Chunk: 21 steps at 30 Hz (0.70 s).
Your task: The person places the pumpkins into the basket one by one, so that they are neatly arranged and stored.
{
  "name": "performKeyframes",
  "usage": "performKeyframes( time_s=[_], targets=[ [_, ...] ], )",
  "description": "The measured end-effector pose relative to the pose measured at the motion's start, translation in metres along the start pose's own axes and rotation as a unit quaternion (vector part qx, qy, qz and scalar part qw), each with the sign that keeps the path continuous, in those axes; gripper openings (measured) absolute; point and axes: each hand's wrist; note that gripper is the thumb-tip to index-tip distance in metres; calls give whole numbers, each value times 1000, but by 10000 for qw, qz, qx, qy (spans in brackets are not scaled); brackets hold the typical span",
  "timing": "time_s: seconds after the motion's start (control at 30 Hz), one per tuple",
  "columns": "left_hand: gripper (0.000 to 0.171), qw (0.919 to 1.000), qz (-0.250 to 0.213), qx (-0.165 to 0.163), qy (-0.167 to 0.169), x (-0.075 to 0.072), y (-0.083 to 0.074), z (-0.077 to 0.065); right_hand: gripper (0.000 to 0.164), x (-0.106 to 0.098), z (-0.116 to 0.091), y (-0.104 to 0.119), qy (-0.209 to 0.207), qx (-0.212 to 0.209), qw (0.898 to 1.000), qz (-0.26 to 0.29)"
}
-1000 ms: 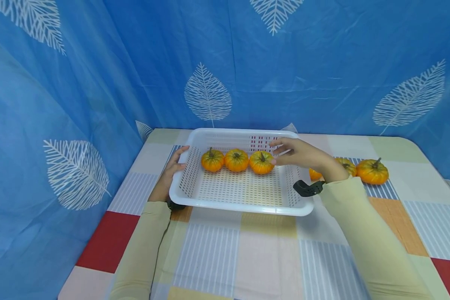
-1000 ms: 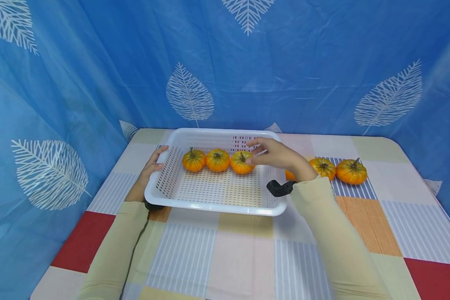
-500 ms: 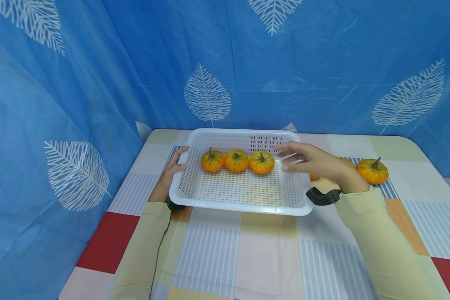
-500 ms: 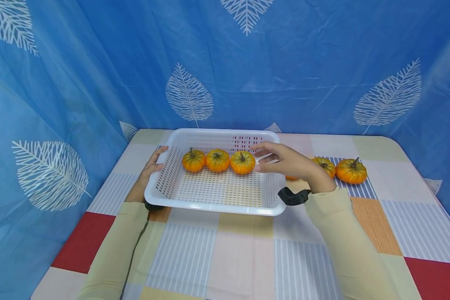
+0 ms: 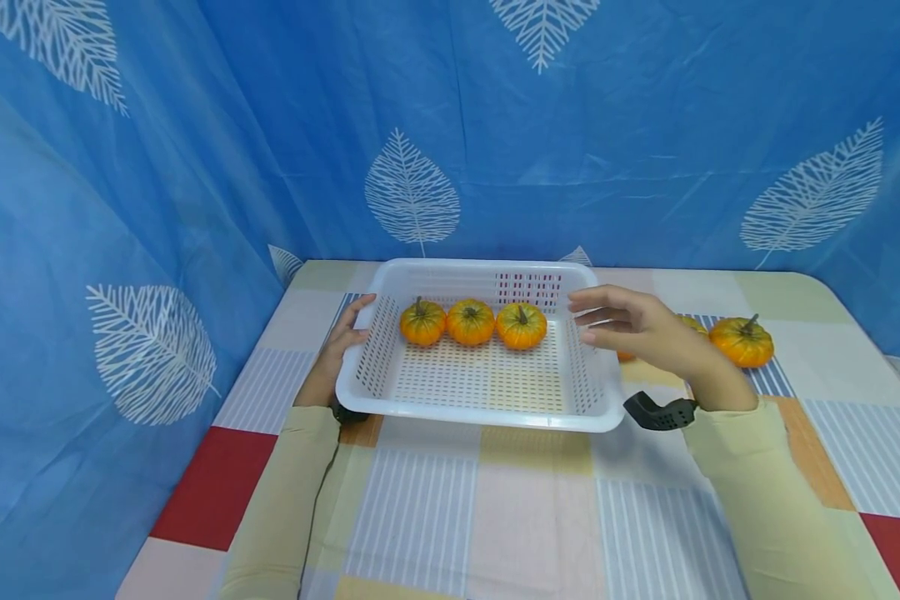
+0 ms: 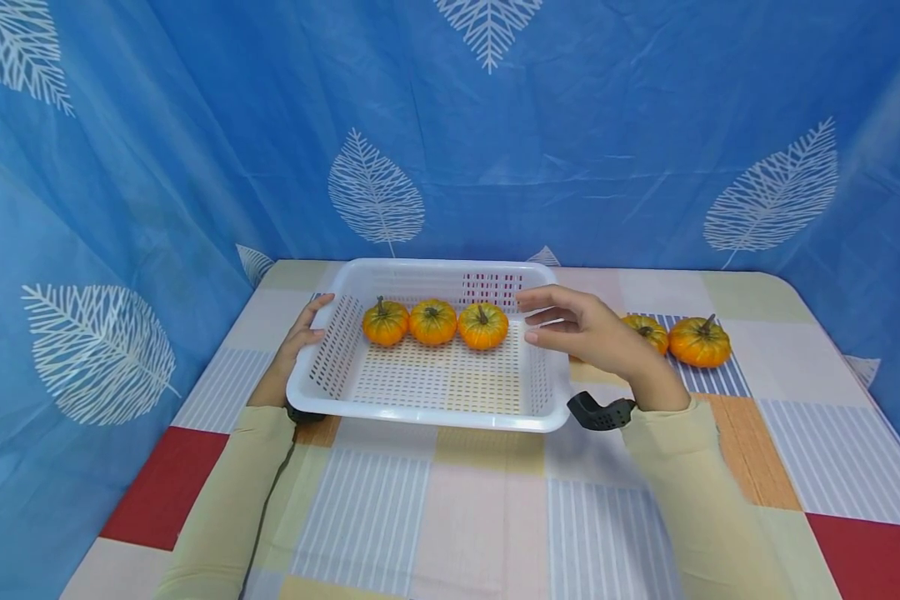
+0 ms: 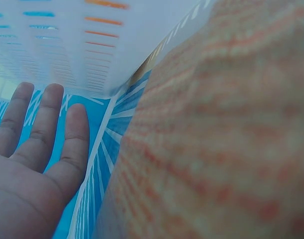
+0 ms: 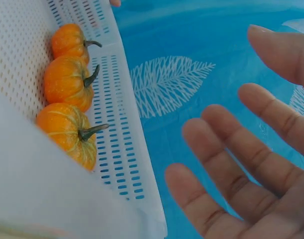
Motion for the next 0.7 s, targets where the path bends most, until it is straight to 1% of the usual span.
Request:
performKeyframes(
  time_s=[0.17, 0.33, 0.4, 0.53, 0.63, 0.7],
  targets=[
    [60, 10000, 6, 25, 28, -1, 0, 0, 43, 4, -7, -7, -517, -218, 9984, -62],
    [58, 9998, -69, 138, 149, -2, 1, 0, 39, 7, -18, -12, -952, -209, 9951, 181],
    [59, 9997, -80, 143, 166, -2, 1, 0, 39, 8, -22, -14, -1047, -197, 9938, 304],
    [59, 9999, 0, 93, 85, -1, 1, 1, 39, 10, -28, -19, -1199, -239, 9914, 460],
    [59, 10000, 13, 87, 42, -2, 2, 2, 39, 11, -30, -21, -1308, -383, 9889, 584],
    [58, 9999, -30, 143, 81, -3, 2, 1, 41, 10, -31, -23, -1382, -545, 9865, 684]
  ],
)
Point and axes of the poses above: each hand's wrist, its own z-axis towards the middle knuckle, its own x-axis out of the palm, y = z × x, and after that the axes turned 7 degrees about -z, right-handed
